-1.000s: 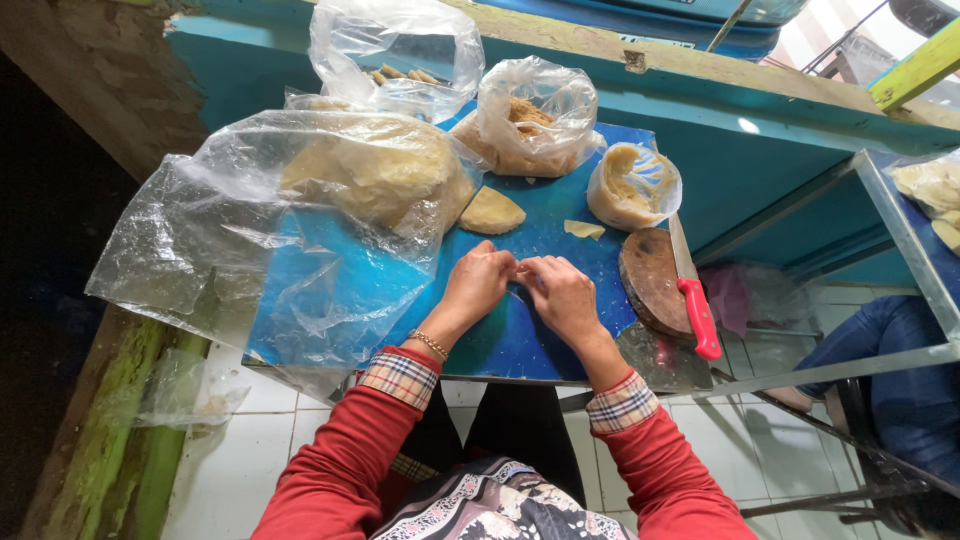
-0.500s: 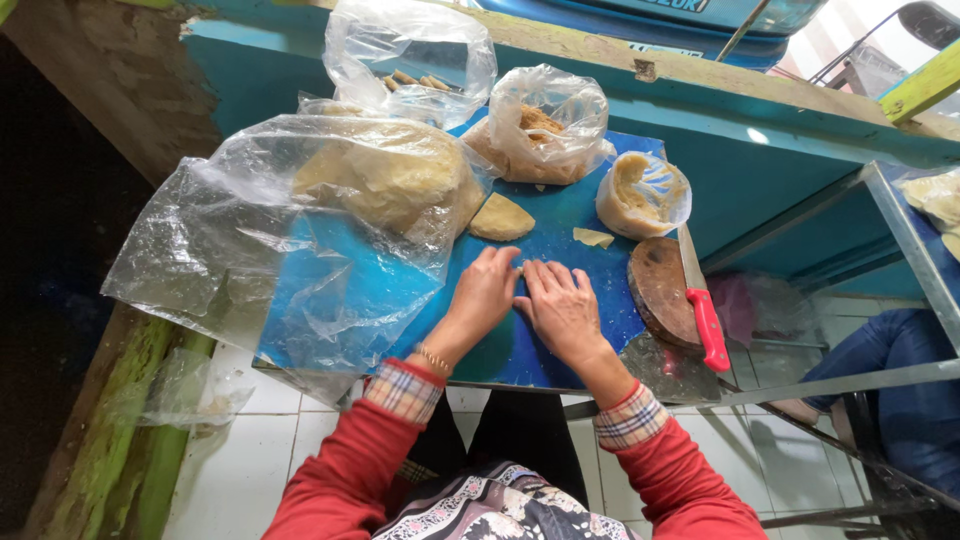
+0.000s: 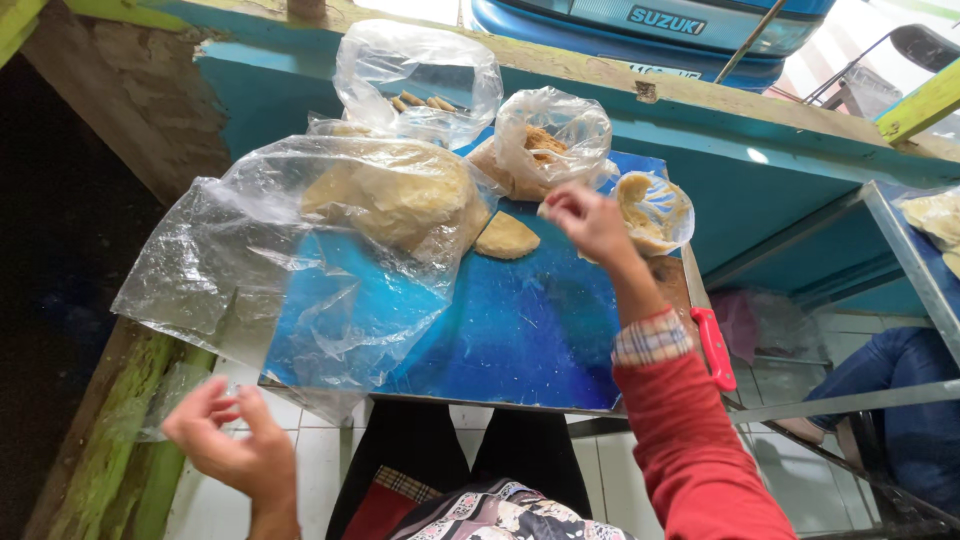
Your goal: The person sits at a small table folding square dough wrappers around a spoonful of brown filling taken from a plastic bag, pinching the edges closed by hand and setting the finished filled pastry on the table with other completed ones.
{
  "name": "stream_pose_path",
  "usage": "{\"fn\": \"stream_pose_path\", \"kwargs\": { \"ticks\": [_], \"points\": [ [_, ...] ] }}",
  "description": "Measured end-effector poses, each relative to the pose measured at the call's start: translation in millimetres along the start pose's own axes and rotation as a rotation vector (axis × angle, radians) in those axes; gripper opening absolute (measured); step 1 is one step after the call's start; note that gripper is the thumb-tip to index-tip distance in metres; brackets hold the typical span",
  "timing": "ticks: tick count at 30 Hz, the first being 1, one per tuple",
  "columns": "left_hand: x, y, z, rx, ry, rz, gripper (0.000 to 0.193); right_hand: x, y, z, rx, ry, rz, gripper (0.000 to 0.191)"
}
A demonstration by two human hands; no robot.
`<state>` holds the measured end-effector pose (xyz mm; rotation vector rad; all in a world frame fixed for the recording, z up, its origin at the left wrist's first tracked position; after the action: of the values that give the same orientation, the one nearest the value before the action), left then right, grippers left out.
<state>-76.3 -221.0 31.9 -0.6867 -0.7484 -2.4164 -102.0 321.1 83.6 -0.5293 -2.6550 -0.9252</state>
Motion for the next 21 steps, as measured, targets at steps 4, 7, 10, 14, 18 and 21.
{"fn": "stream_pose_path", "kwargs": {
  "ticks": [4,7,10,14,18,21],
  "points": [
    [0,-34,-70,-0.544,0.472,-0.196,0.034,61,17,16,0.291,-0.195,0.098,0.02],
    [-1,-49,-69,-0.571,0.503,-0.294,0.035,94,-6,12,0.384,-0.211,0.033,0.021],
    [5,-52,-59,-0.417,0.463,-0.3,0.036,131,-35,8,0.301,-0.193,0.01,0.021],
    [15,-43,-59,-0.292,0.449,-0.168,0.054,179,-56,-4,0.309,-0.174,0.131,0.024],
    [15,-53,-61,-0.53,0.489,-0.167,0.043,182,-75,-60,0.174,0.254,0.147,0.027],
    [15,-61,-51,-0.577,0.469,-0.245,0.019,144,-91,-104,0.087,0.342,0.064,0.016]
  ]
}}
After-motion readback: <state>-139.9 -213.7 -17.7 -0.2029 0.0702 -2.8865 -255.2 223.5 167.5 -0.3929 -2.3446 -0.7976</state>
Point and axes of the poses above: each hand's wrist, its own x-axis towards the middle knuckle, its own y-axis out of the back of the hand, z = x × y, the point moved 9 cm from there along x, towards the middle knuckle, and after that the axes turned 12 degrees about x, right-handed, at the moved point
